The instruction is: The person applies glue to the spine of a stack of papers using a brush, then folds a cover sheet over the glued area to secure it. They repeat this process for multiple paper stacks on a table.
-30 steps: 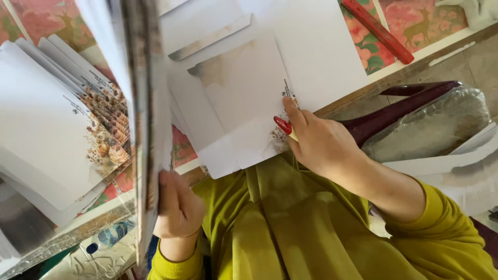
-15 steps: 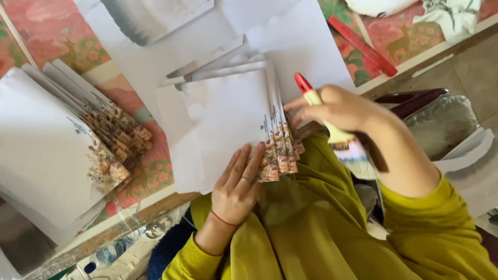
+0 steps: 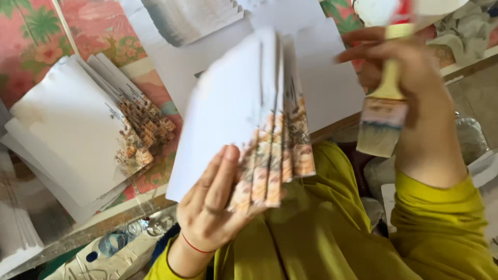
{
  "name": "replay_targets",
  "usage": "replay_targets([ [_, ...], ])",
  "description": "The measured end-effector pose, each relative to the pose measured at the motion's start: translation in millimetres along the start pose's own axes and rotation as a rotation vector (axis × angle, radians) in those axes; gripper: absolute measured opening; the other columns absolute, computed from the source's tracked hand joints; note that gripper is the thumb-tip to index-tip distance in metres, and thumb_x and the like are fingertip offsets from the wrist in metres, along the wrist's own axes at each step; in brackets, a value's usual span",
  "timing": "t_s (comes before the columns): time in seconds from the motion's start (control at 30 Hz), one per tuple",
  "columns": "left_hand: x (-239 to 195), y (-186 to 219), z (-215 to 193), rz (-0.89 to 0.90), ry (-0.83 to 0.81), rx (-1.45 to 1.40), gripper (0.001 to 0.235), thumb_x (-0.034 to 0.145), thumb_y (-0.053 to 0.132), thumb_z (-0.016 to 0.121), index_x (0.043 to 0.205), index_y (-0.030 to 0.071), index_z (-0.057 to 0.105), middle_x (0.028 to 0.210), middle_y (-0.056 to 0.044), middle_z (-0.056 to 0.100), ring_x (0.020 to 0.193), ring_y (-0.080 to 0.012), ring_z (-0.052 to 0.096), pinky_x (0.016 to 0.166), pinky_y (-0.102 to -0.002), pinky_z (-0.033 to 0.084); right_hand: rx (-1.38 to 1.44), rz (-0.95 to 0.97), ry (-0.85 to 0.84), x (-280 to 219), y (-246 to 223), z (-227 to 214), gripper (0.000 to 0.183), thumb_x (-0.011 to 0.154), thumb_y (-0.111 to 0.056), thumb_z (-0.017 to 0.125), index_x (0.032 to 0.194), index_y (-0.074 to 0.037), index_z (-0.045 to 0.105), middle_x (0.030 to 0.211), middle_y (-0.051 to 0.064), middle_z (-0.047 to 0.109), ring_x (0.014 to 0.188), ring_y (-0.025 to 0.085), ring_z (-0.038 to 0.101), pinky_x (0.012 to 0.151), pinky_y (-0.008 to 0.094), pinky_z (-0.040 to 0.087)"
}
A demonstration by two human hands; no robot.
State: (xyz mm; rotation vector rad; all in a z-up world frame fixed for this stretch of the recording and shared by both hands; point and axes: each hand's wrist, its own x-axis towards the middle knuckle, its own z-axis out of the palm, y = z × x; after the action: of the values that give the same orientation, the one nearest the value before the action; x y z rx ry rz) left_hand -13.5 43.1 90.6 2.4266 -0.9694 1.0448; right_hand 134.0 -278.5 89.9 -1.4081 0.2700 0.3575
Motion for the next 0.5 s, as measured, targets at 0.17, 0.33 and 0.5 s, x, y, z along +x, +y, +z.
replay_targets([
  [0.17, -6.9, 9.0, 58.5, -0.159, -0.112, -0.013, 0.016, 0.094, 0.006, 0.056, 0.086, 0.0, 0.068, 0.131, -0.015, 0.05, 0.119, -0.0387, 0.054, 0.1, -0.044, 0.053, -0.01, -0.786, 0.004, -64.2, 53.1, -56.5, 0.031, 0.095, -0.025, 0.056, 0.126, -0.028, 0.056, 0.127, 0.01, 0.054, 0.096, 0.019, 0.053, 0.074, 0.035, 0.044],
  [0.33, -41.6, 19.7, 93.1, -0.17, -0.299, 0.128, 0.048, 0.1, 0.034, 0.053, 0.126, -0.006, 0.059, 0.142, -0.011, 0.043, 0.128, -0.0341, 0.048, 0.107, -0.042, 0.046, 0.471, -0.709, 0.673, -104.9, 130.3, -76.4, 0.04, 0.079, -0.059, 0.061, 0.09, -0.021, 0.066, 0.076, -0.004, 0.057, 0.066, 0.006, 0.053, 0.07, 0.022, 0.05],
  [0.5, -41.7, 22.1, 82.6, -0.056, -0.21, 0.129, 0.033, 0.102, 0.032, 0.051, 0.098, 0.005, 0.069, 0.137, -0.014, 0.047, 0.122, -0.0346, 0.053, 0.1, -0.04, 0.052, -0.587, -1.113, 0.355, -127.8, 206.5, -98.3, 0.008, 0.092, 0.0, 0.059, 0.099, 0.0, 0.059, 0.104, 0.02, 0.065, 0.099, 0.03, 0.069, 0.086, 0.029, 0.06],
])
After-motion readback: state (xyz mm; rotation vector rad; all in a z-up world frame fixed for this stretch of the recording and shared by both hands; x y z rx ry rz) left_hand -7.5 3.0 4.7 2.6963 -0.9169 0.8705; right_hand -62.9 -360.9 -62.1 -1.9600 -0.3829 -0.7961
